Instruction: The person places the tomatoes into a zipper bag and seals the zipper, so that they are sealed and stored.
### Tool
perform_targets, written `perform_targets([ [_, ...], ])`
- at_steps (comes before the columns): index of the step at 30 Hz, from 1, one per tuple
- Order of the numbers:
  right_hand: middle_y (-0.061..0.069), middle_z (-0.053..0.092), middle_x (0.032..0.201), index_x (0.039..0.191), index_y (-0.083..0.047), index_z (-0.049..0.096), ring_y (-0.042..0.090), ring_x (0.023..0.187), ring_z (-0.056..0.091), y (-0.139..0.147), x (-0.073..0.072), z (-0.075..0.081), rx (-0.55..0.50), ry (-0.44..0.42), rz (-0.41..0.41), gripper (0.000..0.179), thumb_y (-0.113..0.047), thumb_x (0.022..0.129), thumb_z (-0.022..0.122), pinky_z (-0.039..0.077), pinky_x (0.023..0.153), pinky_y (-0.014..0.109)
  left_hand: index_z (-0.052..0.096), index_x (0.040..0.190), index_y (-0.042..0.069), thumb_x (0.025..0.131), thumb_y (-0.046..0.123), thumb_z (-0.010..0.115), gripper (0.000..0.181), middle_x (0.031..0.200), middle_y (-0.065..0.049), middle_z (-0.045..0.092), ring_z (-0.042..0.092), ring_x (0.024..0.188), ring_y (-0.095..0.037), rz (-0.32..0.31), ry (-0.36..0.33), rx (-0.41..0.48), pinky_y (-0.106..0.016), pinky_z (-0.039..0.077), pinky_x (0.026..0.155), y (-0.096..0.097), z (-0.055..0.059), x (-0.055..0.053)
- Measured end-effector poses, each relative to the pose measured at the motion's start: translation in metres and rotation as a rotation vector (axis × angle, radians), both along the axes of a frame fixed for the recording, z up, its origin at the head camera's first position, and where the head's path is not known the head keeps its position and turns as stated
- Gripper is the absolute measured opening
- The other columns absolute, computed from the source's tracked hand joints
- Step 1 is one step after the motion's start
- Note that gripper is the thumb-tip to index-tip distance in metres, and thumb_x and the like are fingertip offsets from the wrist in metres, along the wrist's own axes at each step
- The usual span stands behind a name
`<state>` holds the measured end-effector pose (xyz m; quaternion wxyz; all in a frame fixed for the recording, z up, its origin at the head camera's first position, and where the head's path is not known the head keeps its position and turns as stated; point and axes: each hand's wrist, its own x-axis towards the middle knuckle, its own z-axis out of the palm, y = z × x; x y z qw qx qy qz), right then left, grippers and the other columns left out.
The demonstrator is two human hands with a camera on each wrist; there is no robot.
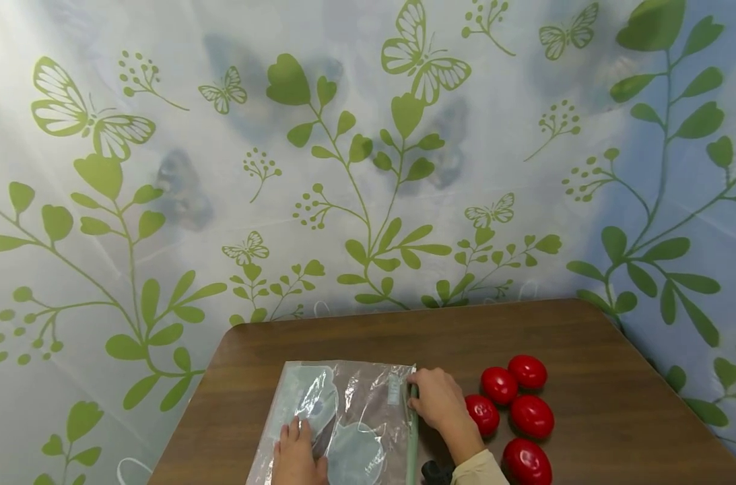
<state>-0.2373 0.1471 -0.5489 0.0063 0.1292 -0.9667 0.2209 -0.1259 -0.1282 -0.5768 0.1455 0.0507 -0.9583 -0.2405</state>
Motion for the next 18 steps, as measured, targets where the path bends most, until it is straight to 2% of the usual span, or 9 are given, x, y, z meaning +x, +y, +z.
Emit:
perform_targets([
  [3, 0.013, 0.081, 0.120, 0.119, -0.010, 0.084, 0.038, 0.111, 0.076, -0.002, 0.002, 0.000, -0.007, 0.006, -0.004, 0.040, -0.020, 0.083, 0.096, 0.061, 0.099, 0.061, 0.061, 0.133, -0.016, 0.070, 0.011, 0.094, 0.077, 0.141, -0.040, 0.061, 0.055, 0.135, -0.063, -0.038, 0.020, 0.021, -0.073, 0.046, 0.113, -0.002, 0.007, 0.001],
  [4, 0.011, 0.081, 0.121, 0.120, -0.011, 0.084, 0.036, 0.112, 0.076, -0.002, 0.000, -0.004, -0.003, 0.012, -0.013, 0.040, -0.022, 0.083, 0.096, 0.061, 0.100, 0.062, 0.061, 0.133, -0.017, 0.070, 0.012, 0.094, 0.076, 0.139, -0.041, 0.061, 0.056, 0.134, -0.063, -0.060, 0.024, 0.027, -0.072, 0.047, 0.112, -0.002, 0.009, 0.001],
  [5, 0.011, 0.081, 0.120, 0.120, -0.011, 0.084, 0.036, 0.112, 0.076, -0.002, 0.000, -0.004, -0.007, 0.017, -0.011, 0.040, -0.021, 0.083, 0.096, 0.061, 0.099, 0.062, 0.061, 0.132, -0.018, 0.071, 0.012, 0.095, 0.076, 0.138, -0.041, 0.062, 0.057, 0.132, -0.064, -0.087, 0.039, 0.033, -0.072, 0.048, 0.111, -0.003, 0.007, 0.000],
  [9, 0.012, 0.081, 0.120, 0.120, -0.010, 0.084, 0.037, 0.113, 0.076, -0.002, 0.000, -0.004, -0.024, 0.012, -0.016, 0.040, -0.021, 0.083, 0.096, 0.060, 0.100, 0.063, 0.065, 0.129, -0.012, 0.069, 0.023, 0.097, 0.078, 0.130, -0.034, 0.070, 0.067, 0.122, -0.055, -0.152, 0.155, -0.033, -0.065, 0.057, 0.102, -0.011, -0.032, -0.015],
  [10, 0.012, 0.081, 0.120, 0.120, -0.010, 0.084, 0.037, 0.113, 0.076, -0.002, 0.000, -0.004, -0.026, 0.005, -0.019, 0.041, -0.021, 0.083, 0.096, 0.060, 0.101, 0.063, 0.064, 0.131, -0.011, 0.073, 0.026, 0.097, 0.077, 0.130, -0.033, 0.071, 0.068, 0.120, -0.054, -0.171, 0.166, -0.036, -0.065, 0.058, 0.100, -0.012, -0.041, -0.018],
  [12, 0.014, 0.081, 0.121, 0.121, -0.008, 0.083, 0.038, 0.113, 0.076, -0.003, 0.003, 0.001, -0.036, -0.015, -0.022, 0.041, -0.020, 0.083, 0.096, 0.060, 0.101, 0.062, 0.066, 0.131, -0.004, 0.071, 0.033, 0.099, 0.078, 0.125, -0.027, 0.074, 0.074, 0.110, -0.049, -0.171, 0.198, -0.045, -0.060, 0.063, 0.093, -0.012, -0.057, -0.022],
  [13, 0.014, 0.081, 0.122, 0.121, -0.008, 0.083, 0.038, 0.114, 0.076, -0.004, 0.003, 0.001, -0.037, -0.022, -0.027, 0.042, -0.020, 0.083, 0.096, 0.060, 0.101, 0.062, 0.066, 0.130, -0.002, 0.073, 0.035, 0.099, 0.076, 0.122, -0.024, 0.076, 0.075, 0.105, -0.046, -0.177, 0.200, -0.049, -0.058, 0.064, 0.089, -0.011, -0.055, -0.021],
  [15, 0.013, 0.081, 0.122, 0.122, -0.009, 0.083, 0.038, 0.114, 0.075, -0.004, 0.004, 0.001, -0.035, -0.033, -0.035, 0.042, -0.020, 0.083, 0.096, 0.060, 0.102, 0.062, 0.067, 0.129, -0.001, 0.076, 0.036, 0.099, 0.072, 0.118, -0.023, 0.077, 0.077, 0.098, -0.045, -0.206, 0.162, -0.016, -0.058, 0.065, 0.083, -0.005, -0.035, -0.014],
  [18, 0.013, 0.081, 0.121, 0.123, -0.009, 0.083, 0.038, 0.112, 0.075, -0.004, 0.004, 0.001, -0.030, -0.042, -0.043, 0.043, -0.020, 0.083, 0.096, 0.061, 0.100, 0.062, 0.070, 0.125, -0.002, 0.079, 0.034, 0.098, 0.065, 0.113, -0.021, 0.079, 0.078, 0.096, -0.044, -0.243, 0.088, 0.038, -0.058, 0.064, 0.082, 0.008, 0.010, 0.000],
])
